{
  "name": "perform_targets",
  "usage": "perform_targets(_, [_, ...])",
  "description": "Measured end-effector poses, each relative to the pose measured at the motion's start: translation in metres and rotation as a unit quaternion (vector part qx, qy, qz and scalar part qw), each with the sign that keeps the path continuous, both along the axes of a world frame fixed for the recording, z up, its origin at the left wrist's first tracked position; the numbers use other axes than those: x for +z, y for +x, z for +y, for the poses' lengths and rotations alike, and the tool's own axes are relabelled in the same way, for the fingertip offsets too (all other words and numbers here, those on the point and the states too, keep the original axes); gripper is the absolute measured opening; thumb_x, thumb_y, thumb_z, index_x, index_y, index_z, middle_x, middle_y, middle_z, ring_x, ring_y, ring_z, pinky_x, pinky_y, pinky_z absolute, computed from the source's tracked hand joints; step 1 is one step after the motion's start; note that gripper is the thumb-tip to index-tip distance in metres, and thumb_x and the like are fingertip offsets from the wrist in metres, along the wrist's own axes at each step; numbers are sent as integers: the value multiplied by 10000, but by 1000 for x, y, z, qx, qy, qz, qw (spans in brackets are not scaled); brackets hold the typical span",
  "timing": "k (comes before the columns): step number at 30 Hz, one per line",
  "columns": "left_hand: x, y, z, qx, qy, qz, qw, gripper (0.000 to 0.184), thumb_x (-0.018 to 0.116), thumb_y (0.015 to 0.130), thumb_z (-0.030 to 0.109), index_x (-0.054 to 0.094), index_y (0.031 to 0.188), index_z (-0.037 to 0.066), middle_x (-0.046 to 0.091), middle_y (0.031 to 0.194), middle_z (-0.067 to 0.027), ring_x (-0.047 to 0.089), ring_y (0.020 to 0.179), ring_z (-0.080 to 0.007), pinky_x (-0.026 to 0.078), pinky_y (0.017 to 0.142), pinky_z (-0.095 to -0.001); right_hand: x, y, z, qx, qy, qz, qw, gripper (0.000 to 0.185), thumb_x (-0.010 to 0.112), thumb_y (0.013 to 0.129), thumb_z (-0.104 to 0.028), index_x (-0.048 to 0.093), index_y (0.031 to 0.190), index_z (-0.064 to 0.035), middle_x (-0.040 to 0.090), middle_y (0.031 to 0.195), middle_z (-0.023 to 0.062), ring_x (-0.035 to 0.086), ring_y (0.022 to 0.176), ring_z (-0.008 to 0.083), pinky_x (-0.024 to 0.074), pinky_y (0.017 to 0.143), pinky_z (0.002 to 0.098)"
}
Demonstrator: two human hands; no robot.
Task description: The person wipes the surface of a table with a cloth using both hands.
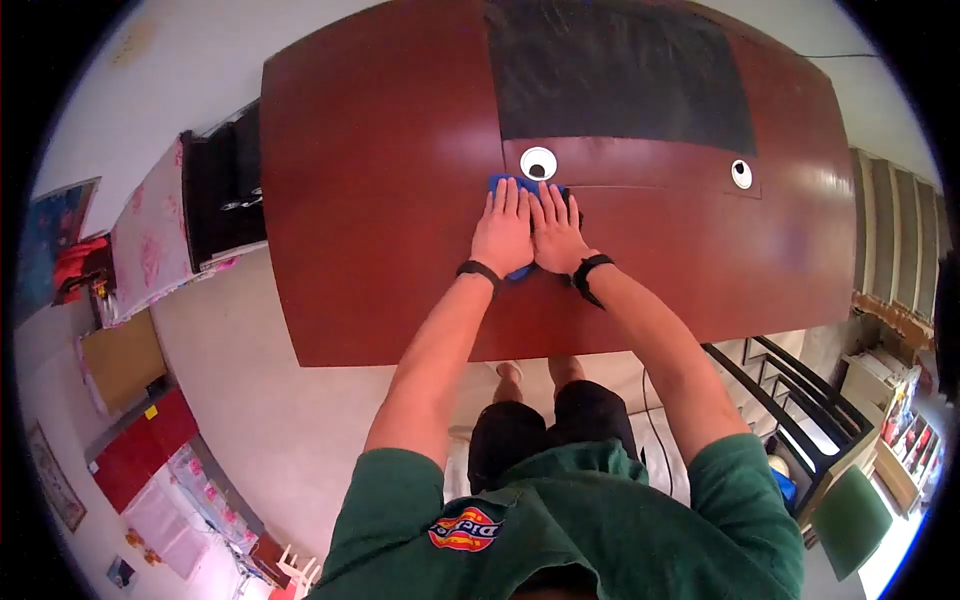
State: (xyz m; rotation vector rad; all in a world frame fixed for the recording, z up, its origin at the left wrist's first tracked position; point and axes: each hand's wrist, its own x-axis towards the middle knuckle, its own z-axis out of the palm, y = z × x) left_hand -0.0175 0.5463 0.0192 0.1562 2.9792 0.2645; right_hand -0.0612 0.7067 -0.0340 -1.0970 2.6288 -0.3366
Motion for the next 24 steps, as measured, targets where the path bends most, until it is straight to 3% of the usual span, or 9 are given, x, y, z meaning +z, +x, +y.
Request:
perform_targets(14, [-8,0,11,58,14,35,998,677,578,972,228,479,1561,-91,417,1654,-333,363,1573,-468,304,1303,-562,-2,-8,-1,13,13,-2,1000,796,475,1059,-357,184,1727,-38,111,1801,258,79,1671,453,38,1306,687])
perform_targets(15, [-4,4,14,63,12,22,998,698,602,968,246,470,1567,-87,405,1658,-334,360,1572,-472,307,1301,-563,-11,-4,3,9,-39,23,999,802,534,1029,-347,234,1706,-40,175,1782,255,154,1646,465,90,1293,703])
perform_targets(19, [-3,43,34,59,0,1,998,749,637,958,295,453,1578,-82,372,1678,-332,329,1588,-469,300,1303,-567,-6,30,30,27,-29,25,999,790,538,1037,-333,236,1707,-41,197,1775,253,180,1638,460,112,1291,697])
perform_targets(22, [-5,81,54,46,-5,20,999,764,652,921,305,485,1563,-74,416,1659,-317,354,1575,-464,297,1299,-577,8,68,50,22,44,-34,998,763,443,1088,-362,167,1735,-65,106,1813,219,60,1680,416,28,1321,657])
perform_targets(24, [3,105,67,38,-3,-15,999,774,649,937,311,458,1581,-74,381,1679,-320,323,1591,-464,288,1306,-572,12,94,65,21,48,-36,998,765,456,1093,-385,185,1731,-60,108,1807,234,71,1675,426,37,1317,667])
